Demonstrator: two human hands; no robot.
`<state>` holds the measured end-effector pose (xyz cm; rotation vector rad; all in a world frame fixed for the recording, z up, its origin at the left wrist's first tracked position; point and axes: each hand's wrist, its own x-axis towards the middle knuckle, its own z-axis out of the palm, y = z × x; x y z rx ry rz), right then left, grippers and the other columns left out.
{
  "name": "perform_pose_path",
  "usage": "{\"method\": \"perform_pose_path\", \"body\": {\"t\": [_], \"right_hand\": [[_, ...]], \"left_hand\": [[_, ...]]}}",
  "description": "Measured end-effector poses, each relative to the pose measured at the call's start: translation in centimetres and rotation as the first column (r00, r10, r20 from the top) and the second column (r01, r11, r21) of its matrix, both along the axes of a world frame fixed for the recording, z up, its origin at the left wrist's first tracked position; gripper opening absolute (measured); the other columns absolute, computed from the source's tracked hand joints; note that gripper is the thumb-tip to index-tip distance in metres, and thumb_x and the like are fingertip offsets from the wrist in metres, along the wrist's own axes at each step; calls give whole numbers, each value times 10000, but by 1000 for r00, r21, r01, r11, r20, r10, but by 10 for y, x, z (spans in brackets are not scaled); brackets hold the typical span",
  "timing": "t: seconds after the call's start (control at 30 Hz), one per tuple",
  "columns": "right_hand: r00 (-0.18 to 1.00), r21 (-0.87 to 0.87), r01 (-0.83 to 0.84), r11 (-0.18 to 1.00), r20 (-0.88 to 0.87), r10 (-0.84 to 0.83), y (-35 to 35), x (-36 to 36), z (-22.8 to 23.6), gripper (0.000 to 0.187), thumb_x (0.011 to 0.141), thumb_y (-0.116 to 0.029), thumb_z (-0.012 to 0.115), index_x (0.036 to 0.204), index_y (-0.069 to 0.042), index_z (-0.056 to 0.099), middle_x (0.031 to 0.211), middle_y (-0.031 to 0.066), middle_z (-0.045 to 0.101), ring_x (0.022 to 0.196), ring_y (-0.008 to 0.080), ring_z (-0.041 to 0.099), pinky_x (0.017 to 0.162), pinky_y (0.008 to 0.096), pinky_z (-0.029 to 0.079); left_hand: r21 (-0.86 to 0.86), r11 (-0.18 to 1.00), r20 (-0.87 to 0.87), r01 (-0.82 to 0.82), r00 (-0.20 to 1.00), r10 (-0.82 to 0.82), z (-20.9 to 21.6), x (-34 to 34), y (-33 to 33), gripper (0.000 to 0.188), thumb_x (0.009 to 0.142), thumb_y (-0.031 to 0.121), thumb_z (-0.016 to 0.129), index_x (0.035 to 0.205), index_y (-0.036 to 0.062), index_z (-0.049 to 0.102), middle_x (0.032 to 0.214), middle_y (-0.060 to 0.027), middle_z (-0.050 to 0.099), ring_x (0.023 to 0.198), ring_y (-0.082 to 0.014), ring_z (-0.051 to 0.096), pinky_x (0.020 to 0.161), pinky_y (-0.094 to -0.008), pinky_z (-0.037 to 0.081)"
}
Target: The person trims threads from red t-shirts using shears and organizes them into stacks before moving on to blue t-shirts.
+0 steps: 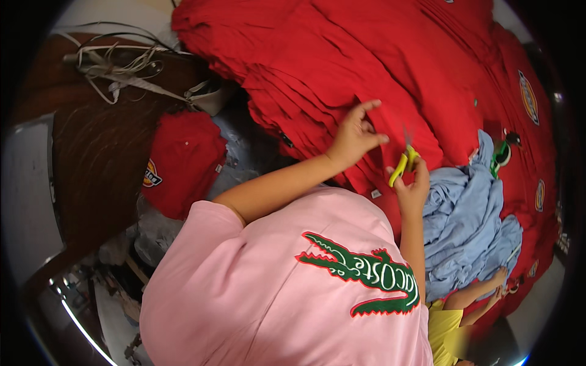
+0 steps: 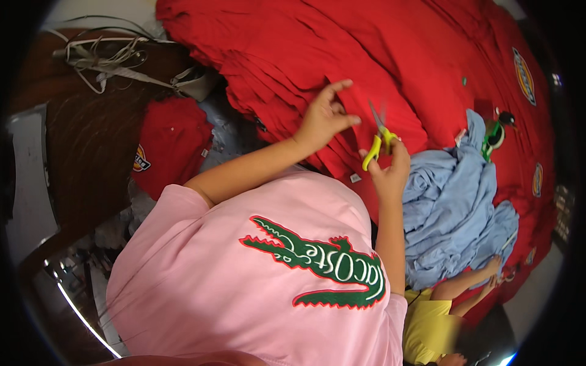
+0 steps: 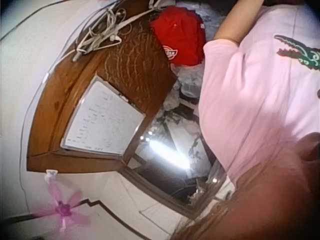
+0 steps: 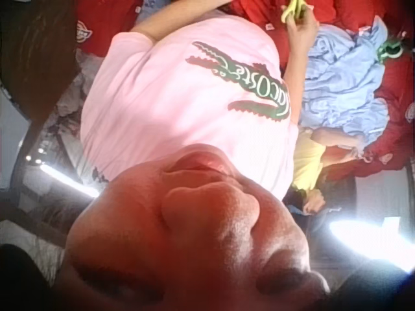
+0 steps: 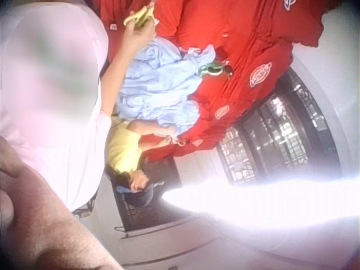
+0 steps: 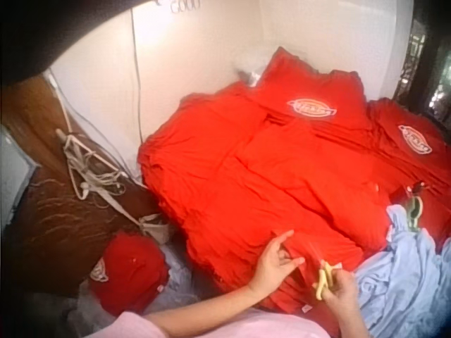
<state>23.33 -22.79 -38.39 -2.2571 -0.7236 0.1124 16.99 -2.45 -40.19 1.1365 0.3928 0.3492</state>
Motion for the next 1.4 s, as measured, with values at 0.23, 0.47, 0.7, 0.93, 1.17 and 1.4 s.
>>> {"method": "perform_pose_path", "body": {"t": [0.23, 0.47, 0.7, 0.93, 1.17, 1.4], "right_hand": [[963, -70, 141, 988, 239, -121, 30, -15, -29, 475, 752, -117, 827, 1153, -19, 592, 1049, 171, 656, 1003, 410, 617, 874, 496, 462], [994, -95, 48, 994, 105, -38, -49, -8, -25, 288, 798, -19, 793, 1036, -6, 632, 915, 143, 659, 845, 335, 633, 787, 427, 507], [956, -170, -8, 985, -289, -42, -77, 2, 15, 345, 828, -54, 843, 1132, 6, 693, 931, 61, 718, 837, 151, 636, 762, 306, 499], [987, -89, -162, 983, 11, 163, 65, 51, 35, 384, 768, -205, 882, 1072, -27, 731, 827, 104, 727, 767, 254, 676, 736, 381, 501], [878, -244, -458, 855, 27, 478, 215, 52, 55, 395, 800, -379, 826, 1022, -63, 744, 675, 87, 607, 674, 300, 608, 704, 439, 474], [850, -235, -513, 825, -4, 527, 257, 47, 53, 420, 789, -377, 846, 983, -31, 709, 703, 117, 619, 665, 301, 598, 681, 431, 479]], "left_hand": [[-256, 955, -63, 152, 983, -173, 12, -16, -4, 794, 934, -45, 739, 1619, 66, 354, 1134, -42, 609, 843, -84, 649, 814, -240, 575], [156, 985, -60, -74, 995, 85, -35, -11, 41, 731, 1027, 209, 718, 1635, 62, 340, 1493, -130, 514, 1194, -156, 599, 1062, -307, 471], [91, 692, -10, -717, 694, 720, -63, -17, 167, 434, 1009, 56, 698, 1433, 96, 615, 789, 116, 344, 682, -19, 308, 606, -190, 309], [121, 775, 54, -621, 783, 619, -25, -25, 200, 561, 905, -116, 734, 1431, 34, 611, 918, 66, 449, 732, -26, 390, 704, -158, 416], [217, 820, 179, -530, 847, 500, -6, -32, 217, 598, 879, -167, 710, 1441, -1, 592, 1284, -5, 515, 995, -49, 580, 847, -181, 529], [183, 842, 218, -508, 856, 469, 15, -42, 220, 641, 890, -197, 675, 1485, -2, 540, 1432, -54, 525, 1208, -133, 623, 1011, -265, 554]]}}
